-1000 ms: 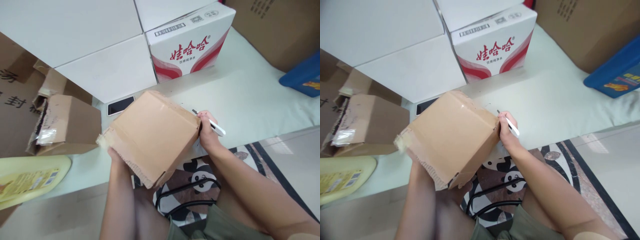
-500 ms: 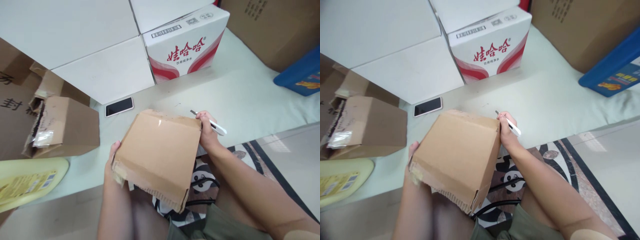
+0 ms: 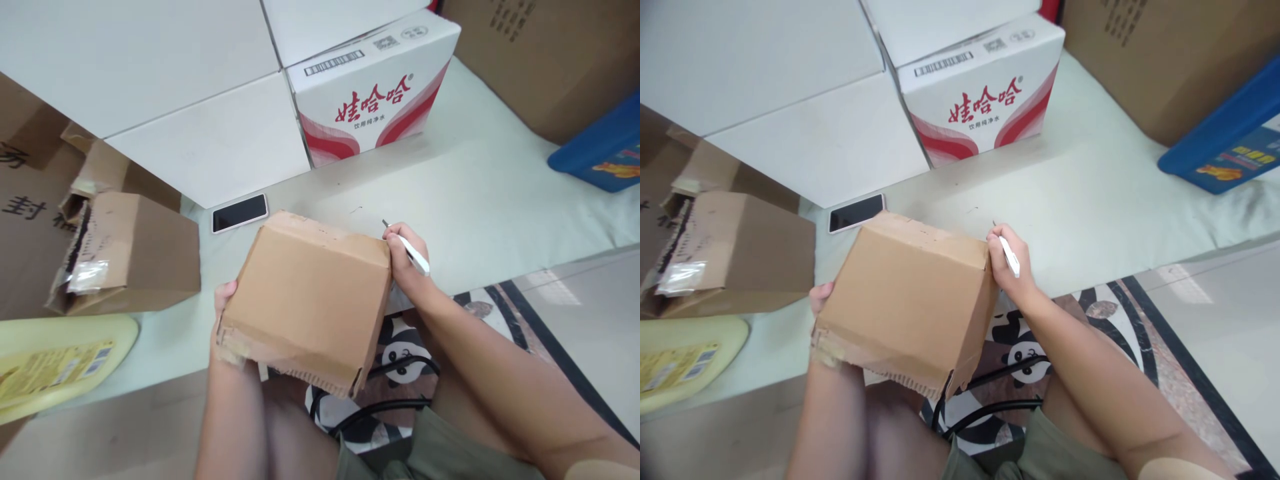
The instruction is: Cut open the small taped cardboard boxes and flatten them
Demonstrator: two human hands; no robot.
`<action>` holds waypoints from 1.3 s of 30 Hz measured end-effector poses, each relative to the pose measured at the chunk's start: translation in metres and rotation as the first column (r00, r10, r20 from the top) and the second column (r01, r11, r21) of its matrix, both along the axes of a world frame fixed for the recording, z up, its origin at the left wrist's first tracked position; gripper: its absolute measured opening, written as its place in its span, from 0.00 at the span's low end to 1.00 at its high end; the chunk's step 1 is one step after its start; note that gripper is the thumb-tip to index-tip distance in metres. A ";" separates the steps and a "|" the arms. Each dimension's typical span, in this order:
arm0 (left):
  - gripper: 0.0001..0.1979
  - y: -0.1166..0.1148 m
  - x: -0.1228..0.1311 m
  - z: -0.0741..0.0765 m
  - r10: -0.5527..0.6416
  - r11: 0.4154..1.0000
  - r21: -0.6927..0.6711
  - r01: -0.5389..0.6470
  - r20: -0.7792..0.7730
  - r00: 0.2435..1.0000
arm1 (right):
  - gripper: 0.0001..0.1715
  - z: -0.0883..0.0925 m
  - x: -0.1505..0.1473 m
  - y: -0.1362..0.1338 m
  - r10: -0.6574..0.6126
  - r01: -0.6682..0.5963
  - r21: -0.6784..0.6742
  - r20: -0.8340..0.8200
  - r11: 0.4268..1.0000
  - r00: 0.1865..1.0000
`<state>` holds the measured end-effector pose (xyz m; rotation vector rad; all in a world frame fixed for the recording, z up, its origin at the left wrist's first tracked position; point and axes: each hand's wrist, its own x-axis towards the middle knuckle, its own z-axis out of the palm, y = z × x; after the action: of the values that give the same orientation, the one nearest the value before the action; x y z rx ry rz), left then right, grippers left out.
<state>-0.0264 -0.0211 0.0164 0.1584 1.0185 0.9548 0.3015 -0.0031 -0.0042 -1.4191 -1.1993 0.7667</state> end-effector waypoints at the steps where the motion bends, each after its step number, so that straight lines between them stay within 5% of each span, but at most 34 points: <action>1: 0.25 0.002 0.000 -0.002 0.001 1.000 0.026 -0.001 -0.013 1.000 | 0.13 -0.001 0.000 0.001 -0.008 0.008 -0.009 -0.026 1.000 1.000; 7: 0.22 0.002 0.001 -0.007 -0.047 0.987 0.152 0.056 -0.062 0.997 | 0.12 -0.004 0.001 0.004 -0.048 0.045 -0.019 -0.161 0.999 0.986; 19: 0.20 0.000 0.044 0.026 0.222 0.965 0.193 -0.178 -0.244 0.944 | 0.20 -0.010 -0.004 0.005 -0.026 0.050 0.070 -0.306 0.996 0.952; 30: 0.27 0.012 0.043 0.021 0.264 0.956 0.207 -0.207 -0.307 0.914 | 0.28 -0.024 -0.012 0.005 0.284 -0.291 0.044 -0.394 0.956 0.874; 39: 0.26 0.014 0.044 0.016 0.294 0.936 0.287 -0.204 -0.317 0.902 | 0.26 -0.016 -0.013 0.005 0.251 -0.255 0.039 -0.366 0.966 0.896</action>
<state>0.0176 -0.0075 0.0320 0.4297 1.2708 1.3233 0.2884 0.0022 -0.0199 -1.0730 -1.0928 1.1667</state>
